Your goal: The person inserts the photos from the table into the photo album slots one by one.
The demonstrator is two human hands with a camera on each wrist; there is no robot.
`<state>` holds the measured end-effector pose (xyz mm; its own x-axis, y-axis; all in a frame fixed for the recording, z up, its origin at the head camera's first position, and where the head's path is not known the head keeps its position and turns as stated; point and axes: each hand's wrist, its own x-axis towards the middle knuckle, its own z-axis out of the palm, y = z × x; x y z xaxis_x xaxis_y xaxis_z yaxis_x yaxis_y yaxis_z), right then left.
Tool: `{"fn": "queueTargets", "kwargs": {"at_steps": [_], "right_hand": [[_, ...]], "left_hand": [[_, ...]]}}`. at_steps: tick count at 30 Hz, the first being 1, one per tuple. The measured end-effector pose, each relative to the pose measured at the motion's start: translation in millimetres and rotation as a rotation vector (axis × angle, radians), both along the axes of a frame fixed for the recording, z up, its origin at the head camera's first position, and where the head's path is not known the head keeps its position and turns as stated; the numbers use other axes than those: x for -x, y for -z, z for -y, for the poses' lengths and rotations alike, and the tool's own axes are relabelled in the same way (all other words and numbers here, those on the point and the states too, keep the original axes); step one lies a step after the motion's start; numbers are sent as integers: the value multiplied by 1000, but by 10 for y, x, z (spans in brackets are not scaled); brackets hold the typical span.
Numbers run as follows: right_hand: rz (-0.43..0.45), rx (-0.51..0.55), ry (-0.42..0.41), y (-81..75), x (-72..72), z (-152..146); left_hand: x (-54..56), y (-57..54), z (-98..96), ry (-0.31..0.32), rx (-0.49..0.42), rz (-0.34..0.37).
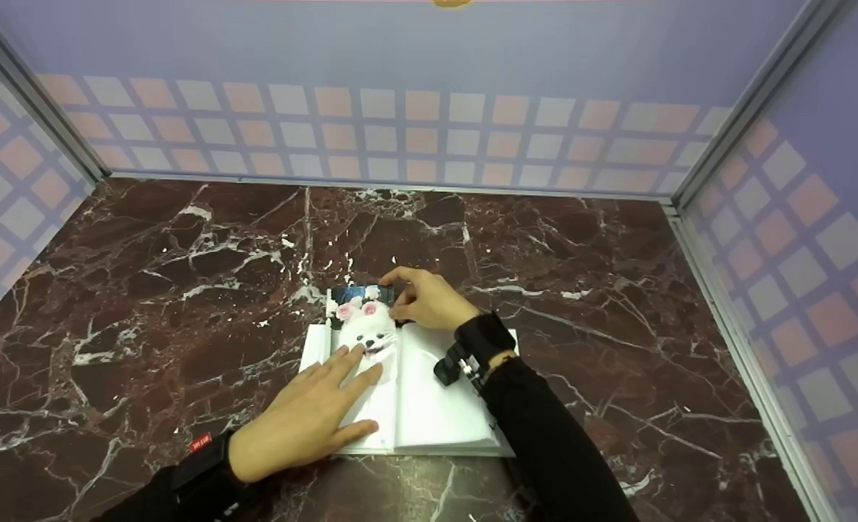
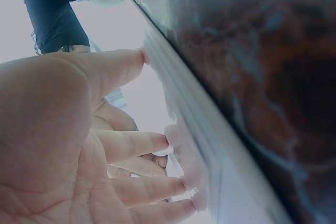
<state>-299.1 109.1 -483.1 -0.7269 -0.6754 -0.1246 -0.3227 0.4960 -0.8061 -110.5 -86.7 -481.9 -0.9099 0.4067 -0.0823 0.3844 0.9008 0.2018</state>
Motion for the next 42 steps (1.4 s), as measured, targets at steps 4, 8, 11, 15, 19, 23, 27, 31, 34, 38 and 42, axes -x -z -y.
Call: {"fn": "queueTargets", "kwargs": {"at_steps": [4,8,11,15,19,23,27,31,34,38,42], "right_hand": [[6,-21,3,-4,-8,8],[10,-35,12,-6,-11,12],[16,-34,16,6,-7,11],[18,-33,17,24,4,6],[27,-35,26,21,8,4],[31,-37,29,17,6,5],[37,-42,34,19,7,4],[36,-46,31,27,9,-2],[21,-42,19,28,4,-5],[1,-31,5,21,-3,-3],[-9,-35,1,19,-4,0]], "left_hand": [[0,5,3,-3,4,2],[7,12,-2,-7,4,9],[7,15,-6,-11,-6,0],[-17,5,-22,-1,-13,-76],[-74,-60,-39,51,20,-151],[-125,-130,-43,97,48,-145],[-140,-150,-46,105,59,-132],[-135,-147,-48,106,62,-134],[-130,-138,-47,111,61,-164],[-130,-125,-45,121,58,-210],[-131,-119,-44,121,50,-215]]}}
